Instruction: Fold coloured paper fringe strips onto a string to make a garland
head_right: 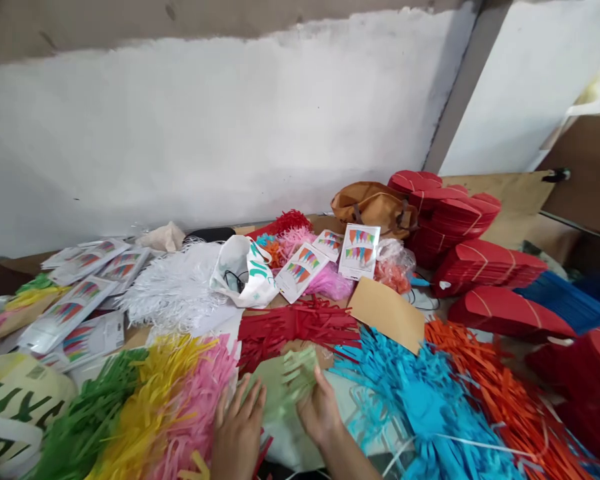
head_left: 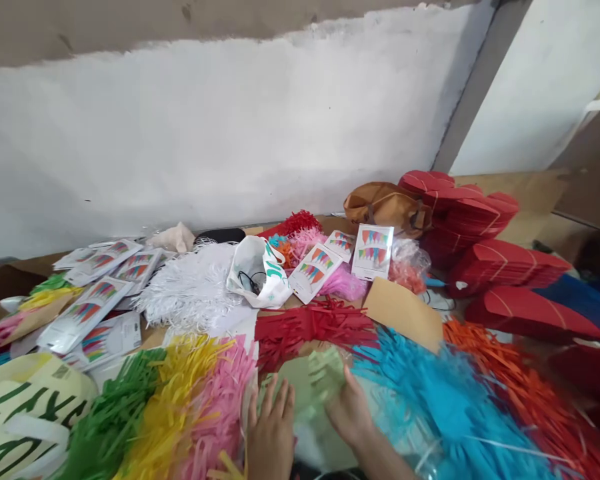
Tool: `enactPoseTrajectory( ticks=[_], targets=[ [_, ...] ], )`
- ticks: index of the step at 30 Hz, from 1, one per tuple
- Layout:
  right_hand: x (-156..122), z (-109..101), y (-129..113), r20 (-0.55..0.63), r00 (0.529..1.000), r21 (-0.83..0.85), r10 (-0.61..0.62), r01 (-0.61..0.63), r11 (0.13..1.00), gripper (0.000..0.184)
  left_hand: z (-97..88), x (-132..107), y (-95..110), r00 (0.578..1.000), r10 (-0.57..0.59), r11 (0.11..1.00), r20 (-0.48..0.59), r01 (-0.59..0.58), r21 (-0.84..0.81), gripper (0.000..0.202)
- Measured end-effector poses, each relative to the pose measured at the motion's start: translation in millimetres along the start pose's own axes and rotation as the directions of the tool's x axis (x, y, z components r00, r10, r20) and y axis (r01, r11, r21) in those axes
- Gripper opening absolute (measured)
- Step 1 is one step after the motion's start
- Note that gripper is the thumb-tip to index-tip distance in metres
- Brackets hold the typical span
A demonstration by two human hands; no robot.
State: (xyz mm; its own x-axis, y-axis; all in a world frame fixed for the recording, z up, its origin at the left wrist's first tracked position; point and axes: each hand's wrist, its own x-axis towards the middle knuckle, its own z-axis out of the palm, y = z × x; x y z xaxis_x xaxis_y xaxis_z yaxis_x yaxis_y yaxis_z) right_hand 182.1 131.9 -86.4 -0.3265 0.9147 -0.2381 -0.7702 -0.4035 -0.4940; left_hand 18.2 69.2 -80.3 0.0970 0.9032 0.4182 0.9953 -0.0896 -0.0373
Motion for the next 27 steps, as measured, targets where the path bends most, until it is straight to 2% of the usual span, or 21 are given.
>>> enactPoseTrajectory(
  ticks=[1,2,3,4,6,7,8,9,10,11,12,13,14,16,20,23,27],
  targets=[
    [-0.3,-13.4,-17.1,-0.088,0.994,-0.109,-0.064,0.055,0.993,0.046,15.1,-7.7,9.8,1.000,0.021,1.000,0.016,-0.020,-0.020,0.050],
    [-2.4,-28.1,-34.8,-0.192,0.969,-0.256,-0.156,0.104,0.961,0.048,31.1,-16.3,21.1,0.999,0.033,0.999,0.032,-0.031,-0.042,0.049],
    [-6.3,-43.2,-52.0,-0.291,0.918,-0.417,-0.269,0.131,0.899,0.050,47.1,-25.3,33.4,0.996,0.049,0.997,0.068,-0.045,-0.064,0.049],
    [-11.7,-57.8,-67.4,-0.367,0.844,-0.562,-0.391,0.134,0.816,0.053,62.1,-34.3,46.4,0.992,0.062,0.995,0.110,-0.052,-0.084,0.047],
    [-26.2,-81.8,-87.8,-0.448,0.696,-0.709,-0.562,0.107,0.697,0.058,86.2,-49.9,71.6,0.977,0.071,0.990,0.200,-0.045,-0.131,0.043],
    [-34.3,-90.3,-90.6,-0.443,0.654,-0.754,-0.613,0.099,0.650,0.057,94.4,-55.4,82.5,0.969,0.071,0.988,0.236,-0.035,-0.153,0.042],
    [-42.3,-96.4,-88.0,-0.375,0.670,-0.814,-0.641,0.093,0.574,0.054,99.9,-59.1,91.4,0.961,0.071,0.984,0.266,-0.025,-0.175,0.041],
    [-49.6,-100.4,-80.4,-0.236,0.740,-0.892,-0.629,0.092,0.442,0.049,103.0,-61.0,97.9,0.954,0.073,0.981,0.290,-0.016,-0.195,0.041],
    [-55.6,-102.9,-69.1,-0.042,0.842,-0.959,-0.537,0.118,0.259,0.045,104.0,-61.4,101.9,0.948,0.071,0.977,0.310,-0.004,-0.213,0.042],
    [-59.8,-104.2,-55.6,0.158,0.925,-0.980,-0.346,0.189,0.057,0.042,103.4,-60.6,103.5,0.941,0.070,0.973,0.331,0.009,-0.230,0.043],
    [-61.7,-104.8,-41.9,0.296,0.949,-0.952,-0.112,0.284,-0.113,0.042,101.5,-58.9,102.8,0.932,0.071,0.968,0.355,0.021,-0.249,0.043],
    [-61.5,-105.1,-29.7,0.348,0.934,-0.905,0.086,0.358,-0.230,0.044,98.6,-56.7,100.1,0.922,0.075,0.962,0.380,0.032,-0.269,0.044],
    [-59.2,-105.5,-20.6,0.338,0.921,-0.873,0.196,0.384,-0.299,0.045,95.1,-54.1,95.6,0.910,0.085,0.955,0.406,0.041,-0.293,0.044],
    [-50.9,-107.2,-13.1,0.260,0.940,-0.861,0.220,0.329,-0.389,0.039,87.0,-48.4,82.9,0.883,0.113,0.936,0.456,0.059,-0.346,0.043],
    [-32.8,-110.2,-26.6,0.163,0.973,-0.872,0.161,0.218,-0.439,0.017,74.2,-33.5,52.7,0.826,0.129,0.892,0.548,0.144,-0.428,0.034],
    [-21.9,-105.8,-33.6,0.104,0.984,-0.866,0.147,0.162,-0.473,0.027,72.5,-19.7,38.1,0.776,0.075,0.864,0.627,0.264,-0.429,0.025],
    [-7.6,-97.5,-27.9,0.019,0.991,-0.847,0.133,0.086,-0.524,0.029,73.8,-4.9,37.1,0.710,-0.036,0.847,0.703,0.395,-0.356,0.024]
  ],
)
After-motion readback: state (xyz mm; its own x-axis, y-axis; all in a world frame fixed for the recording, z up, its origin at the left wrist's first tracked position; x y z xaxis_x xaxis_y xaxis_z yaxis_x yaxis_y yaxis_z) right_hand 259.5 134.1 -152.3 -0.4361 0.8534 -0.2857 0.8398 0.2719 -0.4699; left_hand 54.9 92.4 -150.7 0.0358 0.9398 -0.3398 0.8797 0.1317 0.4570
